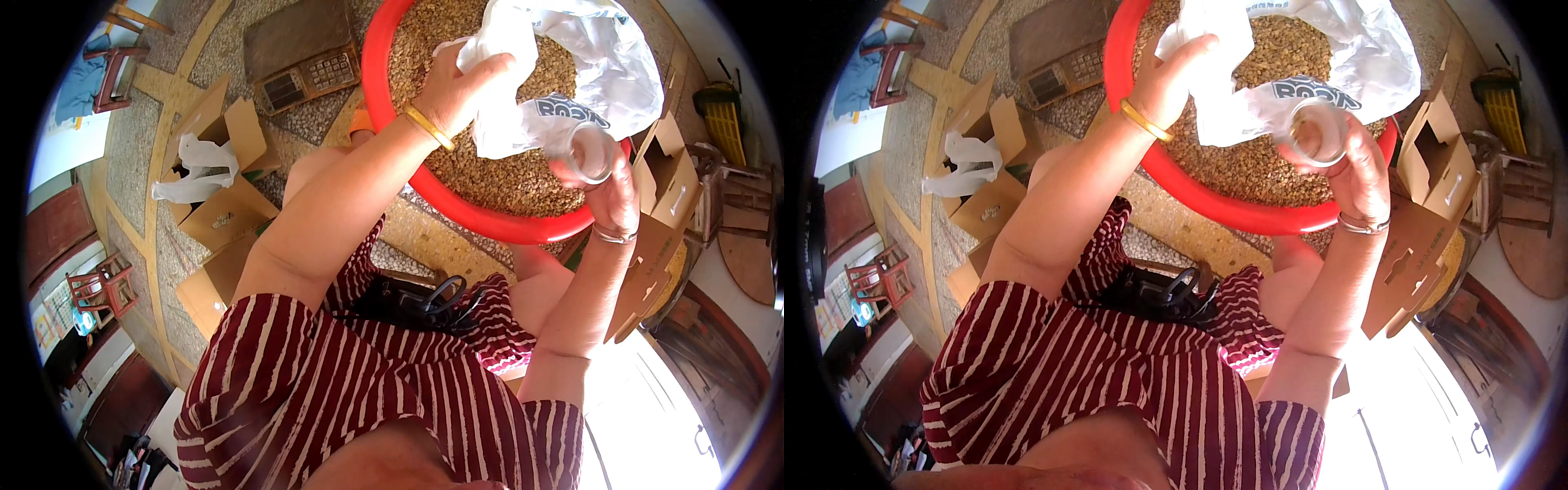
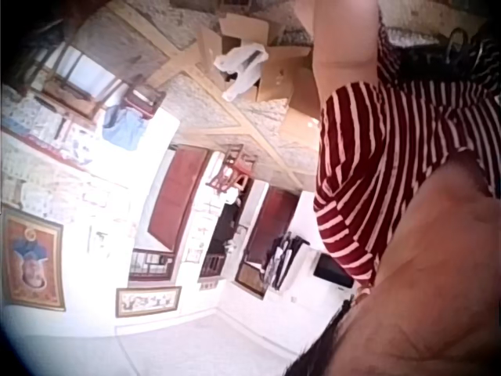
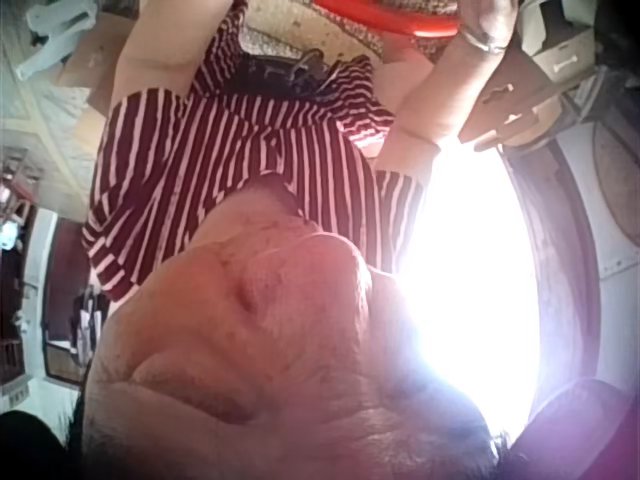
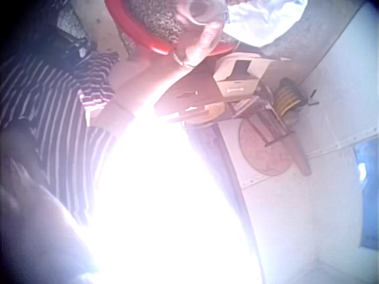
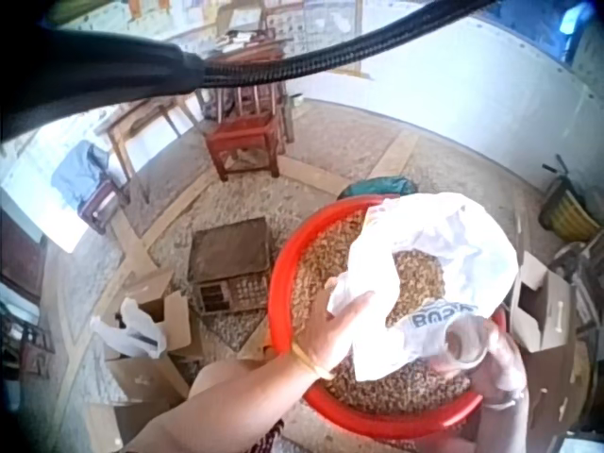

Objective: The person pours grains from a white sack into a red basin using a small plastic cup. The person repeatedly scoops grains from the sack and pours them into the basin, which is already partially filled.

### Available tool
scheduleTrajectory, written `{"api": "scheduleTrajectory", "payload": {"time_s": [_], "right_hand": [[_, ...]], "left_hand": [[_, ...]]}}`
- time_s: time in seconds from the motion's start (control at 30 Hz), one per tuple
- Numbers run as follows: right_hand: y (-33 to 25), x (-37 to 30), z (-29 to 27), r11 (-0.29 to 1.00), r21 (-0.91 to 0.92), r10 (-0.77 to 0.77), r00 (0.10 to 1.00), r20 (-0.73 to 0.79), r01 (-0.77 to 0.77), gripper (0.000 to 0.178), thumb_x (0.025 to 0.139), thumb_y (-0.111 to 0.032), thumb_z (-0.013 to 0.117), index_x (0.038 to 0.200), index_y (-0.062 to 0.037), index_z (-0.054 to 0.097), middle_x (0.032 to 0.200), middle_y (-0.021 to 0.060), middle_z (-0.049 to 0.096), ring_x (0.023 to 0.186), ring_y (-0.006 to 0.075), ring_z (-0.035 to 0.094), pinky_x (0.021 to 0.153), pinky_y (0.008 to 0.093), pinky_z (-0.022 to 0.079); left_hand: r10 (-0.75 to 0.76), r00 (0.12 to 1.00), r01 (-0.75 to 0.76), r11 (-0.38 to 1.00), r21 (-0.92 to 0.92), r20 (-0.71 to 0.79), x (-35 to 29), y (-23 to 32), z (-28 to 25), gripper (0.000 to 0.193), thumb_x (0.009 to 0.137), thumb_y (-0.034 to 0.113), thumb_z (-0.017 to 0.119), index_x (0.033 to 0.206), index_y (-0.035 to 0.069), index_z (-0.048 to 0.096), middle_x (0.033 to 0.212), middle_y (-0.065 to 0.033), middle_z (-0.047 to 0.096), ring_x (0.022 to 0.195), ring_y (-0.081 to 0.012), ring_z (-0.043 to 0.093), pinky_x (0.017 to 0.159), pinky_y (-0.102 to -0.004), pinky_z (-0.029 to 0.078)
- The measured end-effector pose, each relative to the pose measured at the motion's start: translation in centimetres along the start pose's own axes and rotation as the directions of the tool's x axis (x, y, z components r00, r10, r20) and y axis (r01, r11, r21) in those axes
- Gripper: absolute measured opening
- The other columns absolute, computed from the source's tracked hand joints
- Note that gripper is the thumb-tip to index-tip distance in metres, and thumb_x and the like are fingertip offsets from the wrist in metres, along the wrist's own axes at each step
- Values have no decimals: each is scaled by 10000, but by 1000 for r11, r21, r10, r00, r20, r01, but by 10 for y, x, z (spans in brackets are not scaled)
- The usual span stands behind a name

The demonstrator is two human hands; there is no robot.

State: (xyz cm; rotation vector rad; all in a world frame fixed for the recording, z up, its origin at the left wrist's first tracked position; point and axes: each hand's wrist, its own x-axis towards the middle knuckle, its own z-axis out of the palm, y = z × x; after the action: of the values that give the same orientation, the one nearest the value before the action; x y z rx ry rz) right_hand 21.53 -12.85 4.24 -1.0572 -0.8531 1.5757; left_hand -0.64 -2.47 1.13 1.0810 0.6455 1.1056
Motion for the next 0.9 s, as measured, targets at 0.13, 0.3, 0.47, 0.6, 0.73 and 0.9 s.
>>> {"api": "scheduleTrajectory", "payload": {"time_s": [0.13,0.3,0.47,0.6,0.73,0.9], "right_hand": [[0,15,-8,972,162,-142,975,-171,170,507,890,-337,489,1188,70,442,1082,195,561,885,249,622,707,325,565],[12,45,-7,929,-361,-252,850,-463,79,376,831,-139,594,1146,45,502,1006,98,575,848,138,570,737,287,522],[30,64,0,383,-921,-571,801,-183,63,531,687,-88,715,1179,-85,516,1105,98,531,991,216,529,821,343,474],[35,69,8,54,-992,-669,742,47,112,627,615,-53,735,1195,-135,510,1158,106,516,1060,294,489,918,369,410],[34,70,15,-15,-993,-737,670,91,119,655,606,-14,737,1206,-119,496,1152,106,519,1072,287,487,920,364,411],[32,66,17,135,-961,-811,584,33,241,658,634,11,724,1228,-83,458,1170,132,505,1082,283,486,916,358,420]], "left_hand": [[20,999,-22,999,43,40,-4,1,2,282,824,217,567,991,-9,583,843,-50,623,750,-112,592,671,-249,477],[-26,997,24,999,33,70,-8,5,3,295,834,241,540,974,-14,587,831,-51,621,753,-110,586,665,-248,466],[-24,997,19,998,58,77,-10,9,5,308,842,261,510,951,-16,589,810,-51,618,750,-108,577,664,-248,448],[-38,996,35,999,40,76,-9,11,5,296,843,252,508,941,-16,588,803,-47,616,744,-104,572,669,-248,440],[-38,996,38,999,5,85,-8,11,2,290,846,246,510,943,-16,586,801,-48,617,747,-101,578,654,-242,447],[-41,995,40,999,11,89,-6,10,0,305,858,263,513,976,-11,577,831,-52,620,761,-103,589,659,-236,466]]}}
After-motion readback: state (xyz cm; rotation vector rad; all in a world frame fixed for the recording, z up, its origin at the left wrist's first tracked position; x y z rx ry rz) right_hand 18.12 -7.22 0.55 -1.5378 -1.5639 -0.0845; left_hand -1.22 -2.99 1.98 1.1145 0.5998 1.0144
